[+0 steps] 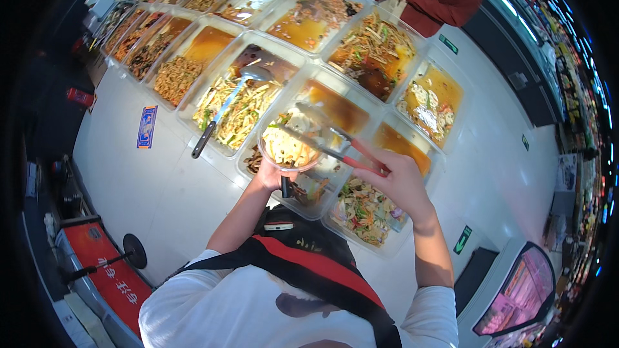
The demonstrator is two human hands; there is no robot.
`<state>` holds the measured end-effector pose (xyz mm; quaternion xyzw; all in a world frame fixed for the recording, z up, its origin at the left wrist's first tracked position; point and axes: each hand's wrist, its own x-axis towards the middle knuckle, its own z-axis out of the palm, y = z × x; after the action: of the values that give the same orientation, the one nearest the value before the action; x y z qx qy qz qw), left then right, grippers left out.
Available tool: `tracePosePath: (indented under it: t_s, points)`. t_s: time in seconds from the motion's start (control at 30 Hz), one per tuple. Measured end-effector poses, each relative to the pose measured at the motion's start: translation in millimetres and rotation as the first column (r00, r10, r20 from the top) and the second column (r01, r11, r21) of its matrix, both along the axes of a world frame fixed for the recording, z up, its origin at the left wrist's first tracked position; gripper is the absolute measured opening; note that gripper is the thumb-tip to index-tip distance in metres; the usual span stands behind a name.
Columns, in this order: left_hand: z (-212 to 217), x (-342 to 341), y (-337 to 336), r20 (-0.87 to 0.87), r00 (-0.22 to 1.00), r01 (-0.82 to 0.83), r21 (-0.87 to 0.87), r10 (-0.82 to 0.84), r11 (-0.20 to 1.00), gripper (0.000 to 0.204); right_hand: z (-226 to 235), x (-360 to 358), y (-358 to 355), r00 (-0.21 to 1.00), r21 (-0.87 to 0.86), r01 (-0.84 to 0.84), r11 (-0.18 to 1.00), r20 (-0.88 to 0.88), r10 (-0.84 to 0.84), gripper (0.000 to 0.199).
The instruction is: The person uses tongs to transfer various prepared foods from display trays into a clear plastic bowl. They then use a marker to write on the bowl's lid and place it on the counter. The person repeats the process with a second bowl, filling it with different items and labeling it.
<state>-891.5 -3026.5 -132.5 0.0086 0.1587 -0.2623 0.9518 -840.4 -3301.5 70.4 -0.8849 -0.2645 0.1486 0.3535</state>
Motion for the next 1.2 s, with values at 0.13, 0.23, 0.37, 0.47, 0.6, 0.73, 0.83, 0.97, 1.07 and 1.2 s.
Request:
tracePosePath:
  t_s: [0.13, 0.23, 0.37, 0.47, 0.6, 0.73, 0.83, 0.97, 1.07, 1.2]
  points:
    - [4, -36, 35, 0.113, 0.977, -0.174, -0.063, 0.180, 0.983, 0.065, 1, -8, 11, 0.958, 0.190, 0.177, 0.966, -0.260, -0.124, 0.058]
    - [-12, -73, 64, 0.010, 0.953, -0.302, -0.032, 0.302, 0.953, 0.065, -32, -10, -1, 0.890, 0.187, 0.277, 0.943, -0.419, -0.178, 0.057]
    - [-15, -122, 92, -0.011, 0.895, -0.442, -0.162, 0.446, 0.882, 0.075, -75, -20, -6, 0.787, 0.148, 0.402, 0.904, -0.559, -0.259, 0.052]
    - [14, -152, 97, -0.018, 0.855, -0.515, -0.156, 0.519, 0.843, 0.074, -100, -33, -2, 0.723, 0.172, 0.442, 0.880, -0.649, -0.236, 0.051]
    - [26, -180, 102, 0.028, 0.809, -0.574, -0.181, 0.588, 0.798, 0.069, -119, -55, 9, 0.625, 0.194, 0.436, 0.879, -0.768, -0.141, 0.052]
    - [34, -203, 114, 0.032, 0.774, -0.620, -0.163, 0.632, 0.767, 0.068, -125, -78, 38, 0.547, 0.186, 0.455, 0.871, -0.830, -0.109, 0.053]
    - [35, -215, 132, 0.040, 0.763, -0.632, -0.167, 0.645, 0.757, 0.067, -130, -94, 62, 0.505, 0.199, 0.510, 0.837, -0.857, -0.104, 0.054]
    - [33, -227, 175, 0.001, 0.769, -0.626, -0.205, 0.639, 0.753, 0.067, -147, -117, 100, 0.615, 0.204, 0.543, 0.814, -0.758, -0.220, 0.058]
    - [25, -236, 223, 0.034, 0.800, -0.578, -0.222, 0.599, 0.785, 0.067, -146, -136, 138, 0.629, 0.202, 0.600, 0.774, -0.717, -0.300, 0.059]
    - [18, -250, 285, 0.024, 0.819, -0.565, -0.147, 0.574, 0.812, 0.075, -165, -164, 186, 0.603, 0.214, 0.721, 0.659, -0.663, -0.444, 0.061]
